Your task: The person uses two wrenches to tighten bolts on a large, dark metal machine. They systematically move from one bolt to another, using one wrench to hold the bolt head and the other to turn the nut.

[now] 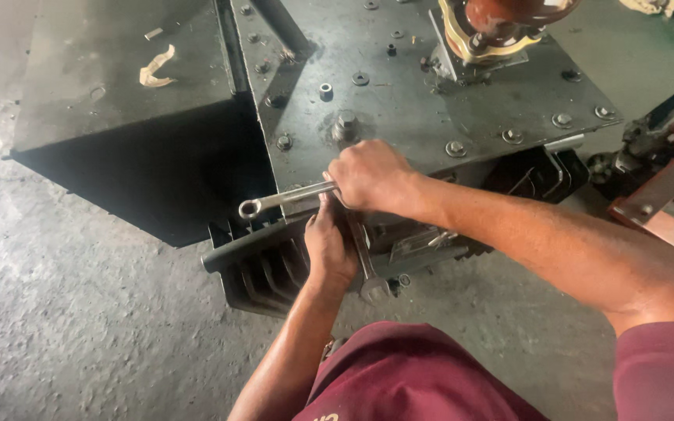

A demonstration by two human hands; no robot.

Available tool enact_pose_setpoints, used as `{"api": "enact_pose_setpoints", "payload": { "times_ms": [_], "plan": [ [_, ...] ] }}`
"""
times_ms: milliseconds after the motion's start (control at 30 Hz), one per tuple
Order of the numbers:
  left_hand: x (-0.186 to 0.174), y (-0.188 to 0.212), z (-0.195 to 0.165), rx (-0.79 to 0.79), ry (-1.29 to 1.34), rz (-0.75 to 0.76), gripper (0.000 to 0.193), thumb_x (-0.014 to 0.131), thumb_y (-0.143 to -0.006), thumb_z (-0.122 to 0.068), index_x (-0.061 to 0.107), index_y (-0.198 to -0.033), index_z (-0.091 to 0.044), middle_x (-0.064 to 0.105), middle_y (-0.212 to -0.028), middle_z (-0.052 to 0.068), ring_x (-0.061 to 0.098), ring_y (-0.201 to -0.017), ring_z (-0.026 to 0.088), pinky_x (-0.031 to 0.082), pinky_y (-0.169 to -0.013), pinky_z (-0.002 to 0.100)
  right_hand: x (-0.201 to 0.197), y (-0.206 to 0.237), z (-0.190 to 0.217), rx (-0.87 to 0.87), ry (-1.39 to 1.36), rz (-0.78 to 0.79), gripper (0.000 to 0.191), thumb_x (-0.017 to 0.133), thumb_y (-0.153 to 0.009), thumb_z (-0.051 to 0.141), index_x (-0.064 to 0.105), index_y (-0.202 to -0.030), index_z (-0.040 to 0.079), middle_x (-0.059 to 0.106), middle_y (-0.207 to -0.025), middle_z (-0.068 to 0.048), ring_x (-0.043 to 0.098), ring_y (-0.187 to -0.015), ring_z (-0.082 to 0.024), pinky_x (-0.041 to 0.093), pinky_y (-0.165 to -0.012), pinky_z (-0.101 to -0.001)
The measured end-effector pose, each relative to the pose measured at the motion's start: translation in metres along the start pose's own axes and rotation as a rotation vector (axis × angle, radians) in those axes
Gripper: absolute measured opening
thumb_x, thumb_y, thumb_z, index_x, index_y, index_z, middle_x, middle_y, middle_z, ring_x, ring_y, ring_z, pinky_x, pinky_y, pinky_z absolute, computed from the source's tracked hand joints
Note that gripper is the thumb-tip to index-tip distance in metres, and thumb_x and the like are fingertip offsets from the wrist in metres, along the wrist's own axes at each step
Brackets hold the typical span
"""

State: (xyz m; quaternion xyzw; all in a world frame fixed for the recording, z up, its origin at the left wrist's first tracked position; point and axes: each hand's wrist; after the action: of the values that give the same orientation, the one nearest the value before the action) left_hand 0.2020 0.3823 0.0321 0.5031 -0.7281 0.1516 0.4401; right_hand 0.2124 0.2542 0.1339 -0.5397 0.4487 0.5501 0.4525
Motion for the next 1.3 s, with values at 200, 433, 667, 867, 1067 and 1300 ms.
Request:
{"api": "enact_pose_setpoints", "payload": {
  "times_ms": [200, 433, 667, 867, 1067, 1300],
  "plan": [
    [0.005, -0.003, -0.001, -0.073, 0.178, -0.074, 0.024, 0.052, -0.105, -0.018, 0.064, -0.118, -0.003, 0.070, -0.101, 0.007, 0.069, -0.085, 0.019, 0.058, -0.071, 0.034, 0.004, 0.003, -0.002, -0.159, 0.101, -0.236, 0.021, 0.059, -0.092, 0.026, 0.066, -0.089, 0.007, 0.068, -0.088, -0.016, 0.071, -0.076, -0.037, 0.058, -0.064, -0.0510],
    [0.014, 0.001, -0.004, -0.039, 0.133, -0.064, 0.027, 0.049, -0.108, -0.020, 0.065, -0.118, -0.001, 0.071, -0.098, 0.007, 0.067, -0.077, 0.019, 0.055, -0.064, 0.034, 0.004, 0.001, -0.008, -0.112, 0.003, -0.156, 0.028, 0.058, -0.097, 0.032, 0.069, -0.086, 0.009, 0.070, -0.082, -0.018, 0.071, -0.078, -0.040, 0.057, -0.070, -0.0533],
    [0.013, -0.001, -0.010, -0.054, -0.014, -0.063, 0.033, 0.053, -0.106, -0.025, 0.071, -0.115, 0.000, 0.072, -0.094, 0.010, 0.066, -0.072, 0.017, 0.053, -0.062, 0.031, -0.008, 0.015, -0.018, 0.091, -0.039, -0.046, 0.020, 0.060, -0.093, 0.032, 0.074, -0.100, 0.018, 0.075, -0.087, -0.015, 0.072, -0.083, -0.038, 0.056, -0.072, -0.0537],
    [0.017, 0.004, -0.012, -0.083, 0.150, -0.098, 0.024, 0.065, -0.100, -0.027, 0.070, -0.107, -0.005, 0.071, -0.097, 0.007, 0.066, -0.080, 0.018, 0.056, -0.066, 0.033, -0.042, 0.038, -0.083, 0.222, -0.311, 0.089, 0.034, 0.052, -0.097, 0.037, 0.077, -0.118, 0.025, 0.076, -0.083, -0.007, 0.067, -0.061, -0.031, 0.051, -0.060, -0.0474],
    [0.030, -0.005, -0.015, -0.072, 0.115, -0.153, 0.030, 0.078, -0.089, -0.030, 0.072, -0.105, -0.005, 0.069, -0.096, 0.004, 0.065, -0.080, 0.016, 0.055, -0.064, 0.031, -0.027, 0.040, -0.110, 0.160, -0.116, 0.120, 0.047, 0.061, -0.093, 0.061, 0.081, -0.099, 0.019, 0.073, -0.077, -0.013, 0.066, -0.071, -0.032, 0.053, -0.069, -0.0463],
    [0.040, -0.019, -0.013, -0.030, 0.004, -0.314, 0.026, 0.085, -0.080, -0.021, 0.076, -0.094, -0.001, 0.072, -0.091, 0.007, 0.062, -0.071, 0.018, 0.049, -0.051, 0.031, -0.033, 0.007, -0.125, 0.142, 0.025, 0.192, 0.049, 0.054, -0.097, 0.061, 0.079, -0.095, 0.019, 0.076, -0.085, -0.013, 0.070, -0.085, -0.036, 0.056, -0.081, -0.0489]
  ]
}}
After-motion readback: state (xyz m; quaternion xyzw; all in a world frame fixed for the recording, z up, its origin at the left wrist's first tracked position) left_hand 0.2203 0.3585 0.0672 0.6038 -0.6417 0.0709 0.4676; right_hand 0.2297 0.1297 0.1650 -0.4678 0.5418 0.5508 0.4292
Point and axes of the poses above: each hand's wrist, its own y-axis away from the middle knuckle, its own x-axis out of the palm, z = x × y
